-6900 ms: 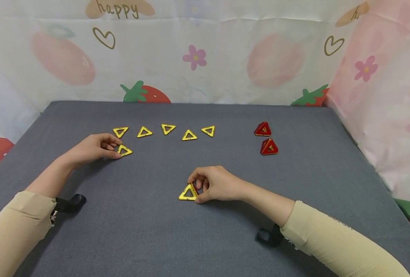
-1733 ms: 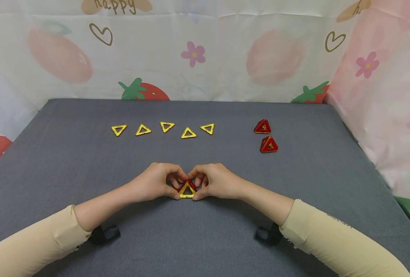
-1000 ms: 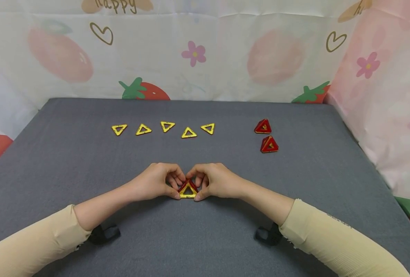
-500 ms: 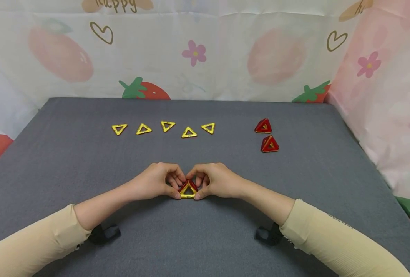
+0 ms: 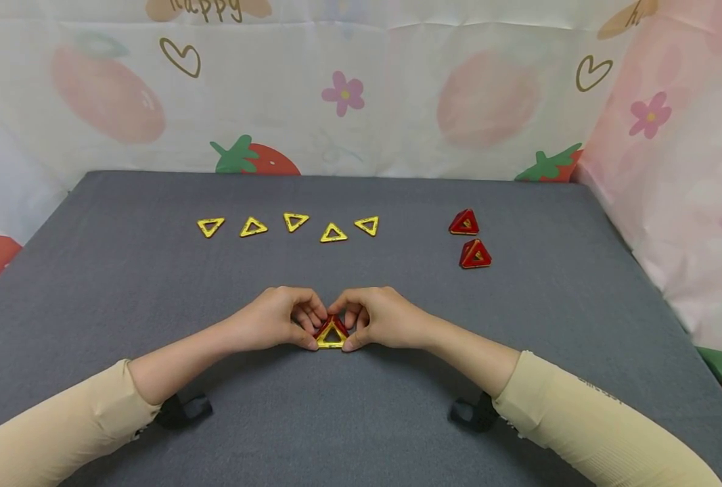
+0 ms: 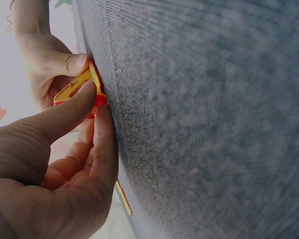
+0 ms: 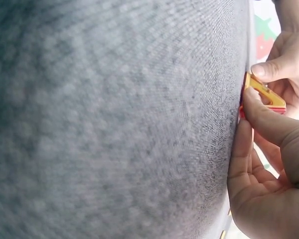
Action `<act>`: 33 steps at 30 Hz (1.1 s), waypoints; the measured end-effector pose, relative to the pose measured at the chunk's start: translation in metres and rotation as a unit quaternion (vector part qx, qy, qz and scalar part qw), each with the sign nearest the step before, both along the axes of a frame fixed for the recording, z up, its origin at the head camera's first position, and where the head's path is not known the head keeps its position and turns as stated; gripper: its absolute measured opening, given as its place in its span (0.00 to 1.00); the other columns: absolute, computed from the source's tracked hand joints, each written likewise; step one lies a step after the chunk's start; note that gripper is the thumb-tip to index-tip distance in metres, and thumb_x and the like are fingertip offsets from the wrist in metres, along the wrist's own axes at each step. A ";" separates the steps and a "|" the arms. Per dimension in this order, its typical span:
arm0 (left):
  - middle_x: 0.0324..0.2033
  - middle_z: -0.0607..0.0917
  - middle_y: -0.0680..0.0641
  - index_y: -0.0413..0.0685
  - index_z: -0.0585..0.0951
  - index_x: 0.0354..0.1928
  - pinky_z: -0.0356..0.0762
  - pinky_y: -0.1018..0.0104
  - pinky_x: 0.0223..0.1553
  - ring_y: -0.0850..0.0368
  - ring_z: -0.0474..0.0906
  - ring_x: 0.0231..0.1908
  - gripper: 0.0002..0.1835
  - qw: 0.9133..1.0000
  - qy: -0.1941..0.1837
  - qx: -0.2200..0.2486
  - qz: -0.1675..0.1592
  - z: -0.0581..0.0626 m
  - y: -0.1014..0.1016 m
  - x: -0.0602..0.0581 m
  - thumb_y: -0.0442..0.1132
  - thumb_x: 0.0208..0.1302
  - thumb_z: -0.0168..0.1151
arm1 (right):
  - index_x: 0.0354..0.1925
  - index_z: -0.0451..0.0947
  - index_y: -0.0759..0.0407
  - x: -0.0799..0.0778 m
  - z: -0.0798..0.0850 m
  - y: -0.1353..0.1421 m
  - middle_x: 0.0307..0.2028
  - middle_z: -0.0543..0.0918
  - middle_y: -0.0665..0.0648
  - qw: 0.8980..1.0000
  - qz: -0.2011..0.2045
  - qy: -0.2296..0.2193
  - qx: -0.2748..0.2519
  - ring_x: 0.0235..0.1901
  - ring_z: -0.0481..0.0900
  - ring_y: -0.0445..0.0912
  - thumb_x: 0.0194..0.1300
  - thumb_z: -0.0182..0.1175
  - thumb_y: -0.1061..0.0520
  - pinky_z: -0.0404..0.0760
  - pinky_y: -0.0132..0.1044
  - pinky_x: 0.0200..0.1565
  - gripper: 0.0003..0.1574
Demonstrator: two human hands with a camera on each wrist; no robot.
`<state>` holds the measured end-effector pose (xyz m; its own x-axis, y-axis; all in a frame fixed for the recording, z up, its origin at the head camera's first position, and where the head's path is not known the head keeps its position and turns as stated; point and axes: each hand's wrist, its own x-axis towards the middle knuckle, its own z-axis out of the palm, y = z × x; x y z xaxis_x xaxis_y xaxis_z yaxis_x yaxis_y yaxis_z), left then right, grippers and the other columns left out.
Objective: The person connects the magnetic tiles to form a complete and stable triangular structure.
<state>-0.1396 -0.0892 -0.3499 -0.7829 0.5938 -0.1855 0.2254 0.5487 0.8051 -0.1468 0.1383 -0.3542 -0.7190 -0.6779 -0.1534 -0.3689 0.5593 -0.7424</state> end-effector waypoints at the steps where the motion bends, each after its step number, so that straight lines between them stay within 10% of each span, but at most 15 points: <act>1: 0.36 0.87 0.45 0.41 0.82 0.44 0.83 0.72 0.36 0.63 0.86 0.33 0.19 1.000 0.001 0.000 -0.001 0.000 0.000 0.000 0.31 0.49 0.77 | 0.53 0.80 0.50 0.000 0.000 0.000 0.35 0.81 0.52 1.000 0.000 0.000 0.000 0.27 0.76 0.38 0.54 0.75 0.56 0.76 0.28 0.30 0.28; 17: 0.43 0.87 0.46 0.46 0.83 0.49 0.82 0.69 0.40 0.60 0.84 0.40 0.22 0.999 0.026 -0.006 0.019 0.013 -0.016 -0.012 0.34 0.51 0.77 | 0.56 0.79 0.50 0.001 0.001 0.001 0.35 0.80 0.52 1.000 0.002 0.000 -0.002 0.28 0.77 0.39 0.54 0.74 0.55 0.77 0.29 0.31 0.29; 25: 0.48 0.85 0.43 0.46 0.81 0.54 0.81 0.60 0.45 0.53 0.83 0.44 0.23 0.991 0.075 -0.007 0.113 0.023 -0.054 -0.042 0.37 0.56 0.74 | 0.55 0.80 0.49 0.001 0.000 0.001 0.35 0.79 0.51 1.000 0.002 0.002 -0.006 0.28 0.77 0.39 0.54 0.74 0.54 0.77 0.29 0.32 0.29; 33: 0.53 0.85 0.41 0.47 0.80 0.57 0.77 0.61 0.47 0.51 0.82 0.48 0.21 0.963 0.140 -0.007 0.231 0.030 -0.099 -0.067 0.41 0.63 0.68 | 0.55 0.80 0.48 0.001 0.000 0.003 0.35 0.79 0.50 1.000 0.003 0.002 -0.006 0.29 0.77 0.38 0.54 0.74 0.55 0.77 0.27 0.32 0.29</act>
<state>-0.2070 -0.1881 -0.3197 -0.9834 0.1692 0.0654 0.1616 0.6533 0.7396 -0.1459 0.1408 -0.3547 -0.7151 -0.6844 -0.1419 -0.3756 0.5475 -0.7478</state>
